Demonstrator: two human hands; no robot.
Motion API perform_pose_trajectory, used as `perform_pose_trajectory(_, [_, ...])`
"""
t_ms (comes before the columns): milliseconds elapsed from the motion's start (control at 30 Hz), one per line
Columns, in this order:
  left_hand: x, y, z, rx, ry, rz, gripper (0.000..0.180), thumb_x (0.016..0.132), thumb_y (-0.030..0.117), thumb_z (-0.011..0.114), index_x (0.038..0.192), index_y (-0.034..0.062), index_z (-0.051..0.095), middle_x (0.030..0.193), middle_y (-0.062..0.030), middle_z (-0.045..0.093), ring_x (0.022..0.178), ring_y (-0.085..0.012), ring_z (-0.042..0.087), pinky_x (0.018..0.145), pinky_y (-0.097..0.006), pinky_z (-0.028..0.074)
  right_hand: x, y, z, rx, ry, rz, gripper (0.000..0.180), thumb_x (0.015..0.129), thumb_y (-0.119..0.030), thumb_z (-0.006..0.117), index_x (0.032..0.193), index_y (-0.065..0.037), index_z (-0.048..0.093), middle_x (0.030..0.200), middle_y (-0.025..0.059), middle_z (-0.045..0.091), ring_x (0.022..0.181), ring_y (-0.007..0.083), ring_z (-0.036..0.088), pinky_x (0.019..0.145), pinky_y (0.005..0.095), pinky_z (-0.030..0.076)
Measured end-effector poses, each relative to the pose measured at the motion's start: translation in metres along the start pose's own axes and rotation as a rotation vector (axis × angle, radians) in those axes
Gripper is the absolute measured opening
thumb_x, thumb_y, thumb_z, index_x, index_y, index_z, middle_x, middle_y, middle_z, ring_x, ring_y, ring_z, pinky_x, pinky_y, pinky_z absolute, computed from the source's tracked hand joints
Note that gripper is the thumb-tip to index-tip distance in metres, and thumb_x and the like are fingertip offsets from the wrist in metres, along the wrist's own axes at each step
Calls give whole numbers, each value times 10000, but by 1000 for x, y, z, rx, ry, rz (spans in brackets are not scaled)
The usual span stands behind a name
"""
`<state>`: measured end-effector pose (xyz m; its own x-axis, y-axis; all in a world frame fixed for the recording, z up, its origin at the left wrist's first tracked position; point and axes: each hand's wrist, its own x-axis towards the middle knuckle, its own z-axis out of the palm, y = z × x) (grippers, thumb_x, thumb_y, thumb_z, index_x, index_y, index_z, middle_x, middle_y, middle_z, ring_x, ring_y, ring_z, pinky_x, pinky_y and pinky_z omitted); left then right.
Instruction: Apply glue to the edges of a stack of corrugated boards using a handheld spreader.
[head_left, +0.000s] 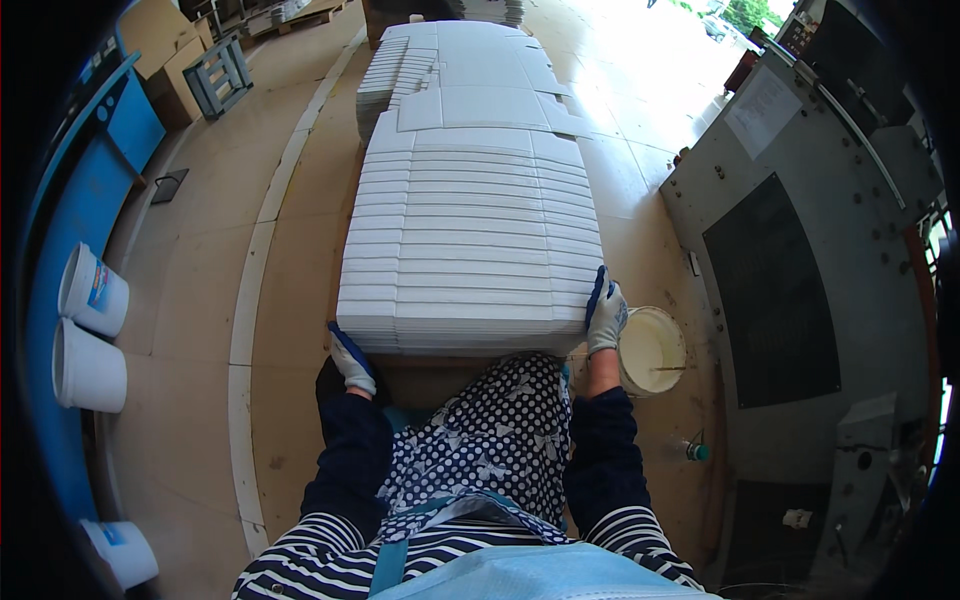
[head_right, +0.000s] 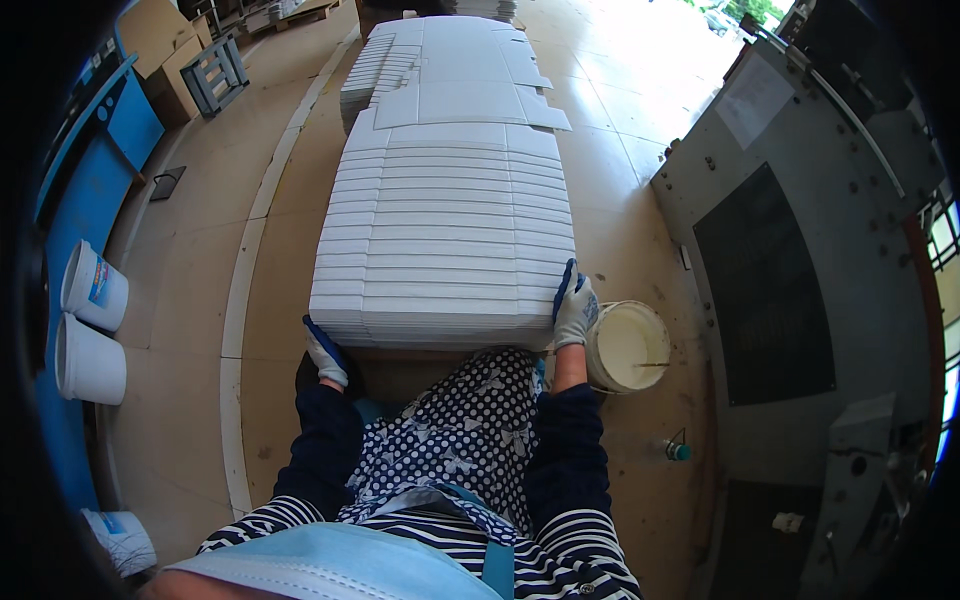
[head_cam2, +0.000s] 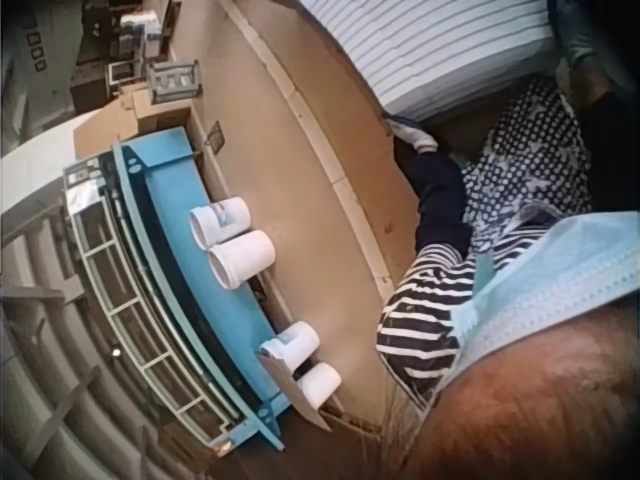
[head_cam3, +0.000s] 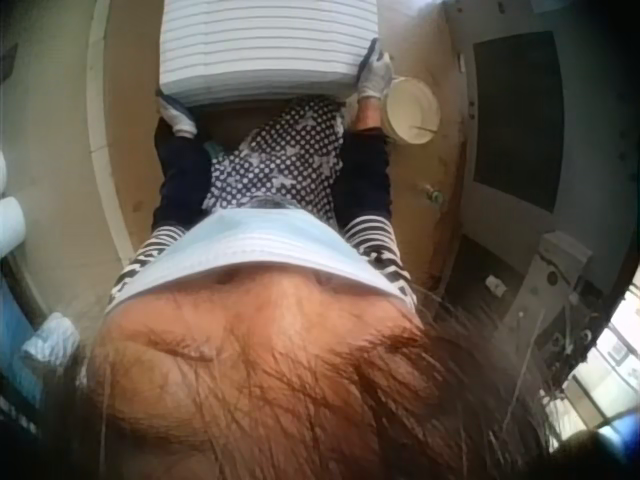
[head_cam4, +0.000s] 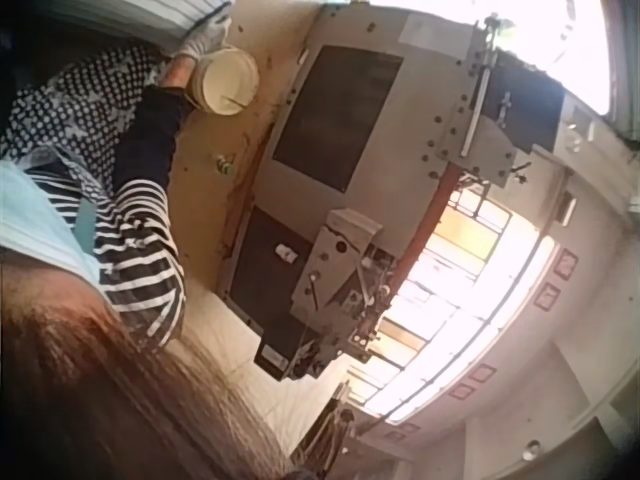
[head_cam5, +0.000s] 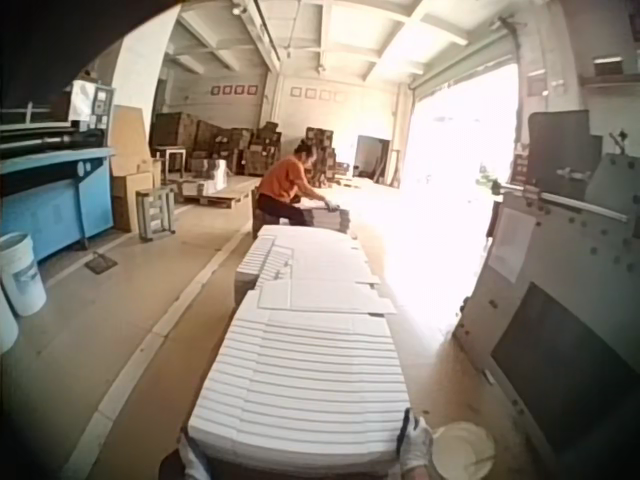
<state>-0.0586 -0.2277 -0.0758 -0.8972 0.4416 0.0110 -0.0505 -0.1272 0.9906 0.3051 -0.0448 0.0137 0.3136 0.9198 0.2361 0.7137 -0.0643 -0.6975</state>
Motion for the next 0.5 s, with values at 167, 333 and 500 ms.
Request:
perform_pose_trajectory(167, [7,-14,-1,26,26,46,568,918,407,340,1190,-84,428,1161,-123,505,1034,-189,472,915,-258,326,2,3,2,-3,-2,16,517,864,-485,368,828,-14,578,766,221,597,740,373,575,665,417,427])
perform_pose_trajectory(333, [16,-20,-3,-22,22,37,560,918,404,342,1190,-77,434,1171,-123,504,1058,-189,467,918,-260,326,1,-4,3,18,2,17,527,862,-489,368,823,-6,576,771,242,587,747,383,569,667,422,426])
perform_pose_trajectory(500, [27,-1,-13,-27,-79,-66,579,900,459,348,1217,-21,419,1168,-92,470,1053,-177,430,904,-286,330,10,3,-2,-57,-54,-15,577,857,-521,361,850,9,590,725,203,615,699,352,592,663,399,436])
